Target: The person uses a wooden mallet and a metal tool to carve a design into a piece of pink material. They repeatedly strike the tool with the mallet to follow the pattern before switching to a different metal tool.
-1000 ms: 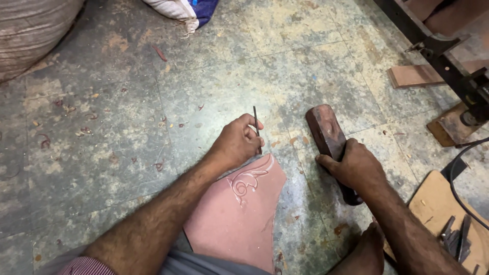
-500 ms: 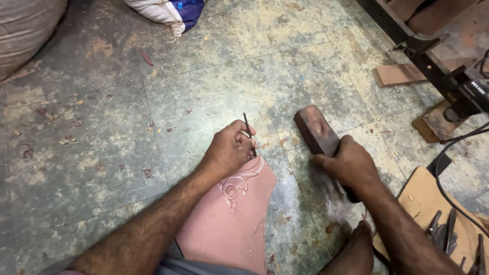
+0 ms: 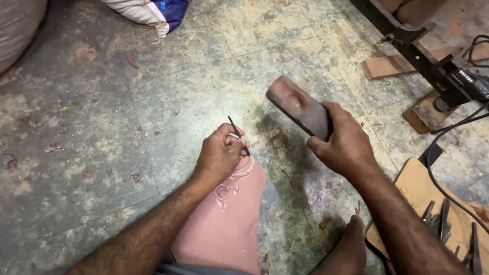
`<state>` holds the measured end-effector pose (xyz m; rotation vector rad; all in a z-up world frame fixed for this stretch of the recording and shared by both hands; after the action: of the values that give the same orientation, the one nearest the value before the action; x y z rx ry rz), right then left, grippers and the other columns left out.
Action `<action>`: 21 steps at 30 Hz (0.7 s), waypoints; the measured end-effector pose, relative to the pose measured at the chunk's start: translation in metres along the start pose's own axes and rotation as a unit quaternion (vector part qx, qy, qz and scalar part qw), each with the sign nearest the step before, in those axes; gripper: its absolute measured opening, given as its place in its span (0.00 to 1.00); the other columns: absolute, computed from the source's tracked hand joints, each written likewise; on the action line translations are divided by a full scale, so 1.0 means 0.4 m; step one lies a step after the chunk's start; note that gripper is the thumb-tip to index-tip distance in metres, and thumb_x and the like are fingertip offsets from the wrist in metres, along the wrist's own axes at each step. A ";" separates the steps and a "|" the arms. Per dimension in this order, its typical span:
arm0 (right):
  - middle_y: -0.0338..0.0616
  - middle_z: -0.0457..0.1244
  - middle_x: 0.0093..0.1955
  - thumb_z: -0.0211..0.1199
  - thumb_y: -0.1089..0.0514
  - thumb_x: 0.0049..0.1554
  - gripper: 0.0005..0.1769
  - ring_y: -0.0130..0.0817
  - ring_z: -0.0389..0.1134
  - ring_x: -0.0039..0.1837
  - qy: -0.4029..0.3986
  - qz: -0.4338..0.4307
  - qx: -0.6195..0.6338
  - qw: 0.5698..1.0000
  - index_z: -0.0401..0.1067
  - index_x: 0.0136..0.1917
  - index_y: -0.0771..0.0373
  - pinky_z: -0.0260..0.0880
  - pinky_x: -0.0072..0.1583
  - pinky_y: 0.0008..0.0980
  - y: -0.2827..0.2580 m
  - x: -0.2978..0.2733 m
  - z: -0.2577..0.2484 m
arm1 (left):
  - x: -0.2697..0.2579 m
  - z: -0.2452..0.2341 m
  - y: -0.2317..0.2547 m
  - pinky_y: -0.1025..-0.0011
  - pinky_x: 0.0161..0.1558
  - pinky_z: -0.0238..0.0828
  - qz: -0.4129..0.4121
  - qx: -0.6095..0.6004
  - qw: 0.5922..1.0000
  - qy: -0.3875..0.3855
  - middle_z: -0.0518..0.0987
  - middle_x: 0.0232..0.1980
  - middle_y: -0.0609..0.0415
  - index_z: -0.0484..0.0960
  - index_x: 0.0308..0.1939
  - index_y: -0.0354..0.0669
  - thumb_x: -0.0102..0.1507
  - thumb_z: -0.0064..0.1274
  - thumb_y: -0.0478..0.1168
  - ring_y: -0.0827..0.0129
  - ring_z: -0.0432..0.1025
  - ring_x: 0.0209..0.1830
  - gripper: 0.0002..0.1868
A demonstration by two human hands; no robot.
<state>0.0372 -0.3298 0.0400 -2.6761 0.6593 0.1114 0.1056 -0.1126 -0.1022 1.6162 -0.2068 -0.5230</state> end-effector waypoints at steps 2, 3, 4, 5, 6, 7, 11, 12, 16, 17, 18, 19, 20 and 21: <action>0.53 0.63 0.63 0.72 0.57 0.44 0.46 0.47 0.69 0.61 0.000 -0.022 -0.013 1.000 0.60 0.74 0.54 0.69 0.64 0.45 -0.018 -0.004 0.001 | -0.001 0.000 -0.004 0.77 0.36 0.78 0.000 -0.014 1.000 0.008 0.84 0.34 0.52 0.74 0.48 0.36 0.67 0.49 0.31 0.76 0.79 0.32 0.06; 0.51 0.62 0.64 0.72 0.58 0.44 0.47 0.46 0.67 0.62 0.001 -0.044 -0.027 0.999 0.60 0.75 0.53 0.67 0.64 0.45 -0.031 -0.007 0.002 | -0.002 -0.001 -0.005 0.77 0.36 0.77 0.002 -0.028 0.999 0.017 0.84 0.34 0.52 0.74 0.48 0.36 0.67 0.48 0.30 0.76 0.79 0.32 0.06; 0.51 0.62 0.64 0.72 0.58 0.44 0.47 0.46 0.67 0.62 0.000 -0.044 -0.027 0.999 0.60 0.75 0.53 0.67 0.64 0.45 -0.035 -0.011 0.003 | -0.004 0.001 -0.003 0.77 0.36 0.77 0.001 -0.027 0.999 0.017 0.84 0.34 0.52 0.74 0.48 0.36 0.67 0.48 0.30 0.76 0.79 0.32 0.06; 0.51 0.62 0.62 0.71 0.59 0.44 0.46 0.47 0.66 0.63 0.008 -0.075 -0.064 0.995 0.60 0.75 0.52 0.65 0.65 0.46 -0.052 -0.017 0.001 | -0.007 -0.002 -0.001 0.77 0.35 0.77 -0.002 -0.030 0.999 0.028 0.84 0.35 0.52 0.74 0.48 0.36 0.67 0.48 0.30 0.76 0.79 0.32 0.06; 0.51 0.62 0.61 0.71 0.59 0.45 0.45 0.47 0.64 0.63 0.017 -0.107 -0.101 0.989 0.61 0.75 0.51 0.63 0.66 0.47 -0.069 -0.023 0.000 | -0.010 -0.004 0.001 0.77 0.35 0.77 -0.004 -0.034 0.999 0.039 0.84 0.35 0.52 0.74 0.48 0.36 0.67 0.48 0.30 0.76 0.79 0.31 0.06; 0.51 0.62 0.61 0.71 0.59 0.45 0.45 0.47 0.64 0.63 0.016 -0.107 -0.101 0.989 0.61 0.75 0.51 0.63 0.66 0.47 -0.062 -0.020 0.007 | -0.010 0.000 -0.002 0.77 0.35 0.77 -0.004 -0.034 0.999 0.039 0.84 0.35 0.52 0.74 0.48 0.36 0.67 0.48 0.30 0.76 0.79 0.31 0.06; 0.50 0.64 0.61 0.71 0.60 0.45 0.40 0.47 0.63 0.65 0.099 -0.260 -0.123 0.953 0.66 0.71 0.55 0.59 0.66 0.51 -0.117 -0.046 -0.003 | -0.014 0.000 -0.007 0.77 0.35 0.77 0.016 -0.042 0.997 0.059 0.84 0.35 0.53 0.74 0.46 0.36 0.66 0.48 0.30 0.77 0.79 0.32 0.05; 0.50 0.64 0.62 0.70 0.61 0.46 0.38 0.48 0.63 0.66 0.119 -0.288 -0.124 0.942 0.67 0.71 0.55 0.58 0.66 0.51 -0.130 -0.056 -0.009 | -0.016 0.000 -0.006 0.77 0.35 0.77 0.026 -0.046 0.997 0.062 0.84 0.35 0.53 0.74 0.46 0.36 0.66 0.48 0.30 0.77 0.79 0.32 0.05; 0.50 0.64 0.61 0.70 0.61 0.48 0.37 0.48 0.63 0.66 0.153 -0.320 -0.126 0.927 0.67 0.71 0.57 0.58 0.68 0.53 -0.166 -0.069 -0.015 | -0.038 0.003 0.020 0.77 0.33 0.77 0.035 -0.047 0.995 0.075 0.83 0.32 0.53 0.75 0.44 0.35 0.66 0.50 0.30 0.77 0.78 0.30 0.03; 0.52 0.64 0.62 0.72 0.59 0.48 0.38 0.49 0.63 0.65 0.158 -0.318 -0.095 0.930 0.67 0.71 0.57 0.58 0.67 0.53 -0.173 -0.072 -0.020 | -0.045 0.001 0.033 0.76 0.32 0.76 0.035 -0.032 0.995 0.083 0.83 0.30 0.53 0.76 0.43 0.35 0.66 0.51 0.30 0.77 0.77 0.28 0.02; 0.54 0.63 0.63 0.73 0.57 0.48 0.39 0.50 0.63 0.64 0.163 -0.316 -0.064 0.932 0.67 0.72 0.57 0.59 0.66 0.53 -0.179 -0.074 -0.026 | -0.052 -0.002 0.047 0.76 0.30 0.75 0.036 -0.018 0.995 0.091 0.83 0.29 0.53 0.77 0.42 0.36 0.66 0.52 0.31 0.77 0.77 0.27 0.02; 0.54 0.63 0.63 0.73 0.57 0.48 0.39 0.50 0.63 0.64 0.162 -0.316 -0.064 0.933 0.67 0.72 0.57 0.59 0.66 0.53 -0.181 -0.068 -0.022 | -0.054 -0.002 0.047 0.76 0.30 0.75 0.035 -0.017 0.995 0.092 0.83 0.29 0.53 0.77 0.42 0.36 0.66 0.52 0.31 0.77 0.77 0.27 0.02; 0.52 0.64 0.64 0.73 0.56 0.49 0.37 0.48 0.63 0.65 0.174 -0.338 -0.135 0.915 0.68 0.71 0.51 0.59 0.67 0.54 -0.194 -0.070 -0.011 | -0.055 -0.004 0.047 0.75 0.30 0.76 0.033 -0.005 0.995 0.094 0.83 0.29 0.54 0.78 0.41 0.36 0.65 0.52 0.31 0.77 0.77 0.27 0.02; 0.51 0.65 0.64 0.73 0.56 0.50 0.35 0.45 0.64 0.65 0.184 -0.358 -0.206 0.892 0.70 0.70 0.46 0.58 0.68 0.55 -0.205 -0.070 0.002 | -0.055 -0.004 0.048 0.75 0.30 0.76 0.030 0.008 0.995 0.097 0.84 0.28 0.54 0.79 0.40 0.37 0.65 0.51 0.31 0.78 0.78 0.26 0.02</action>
<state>0.0501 -0.2504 0.0720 -3.1914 -0.3414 -0.5208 0.0902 -0.1038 -0.0787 1.6595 -0.1142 -0.3168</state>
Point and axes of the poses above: each hand's wrist, its own x-axis towards the middle knuckle, its own z-axis out of the palm, y = z × x, the point moved 8 cm from there along x, towards the middle knuckle
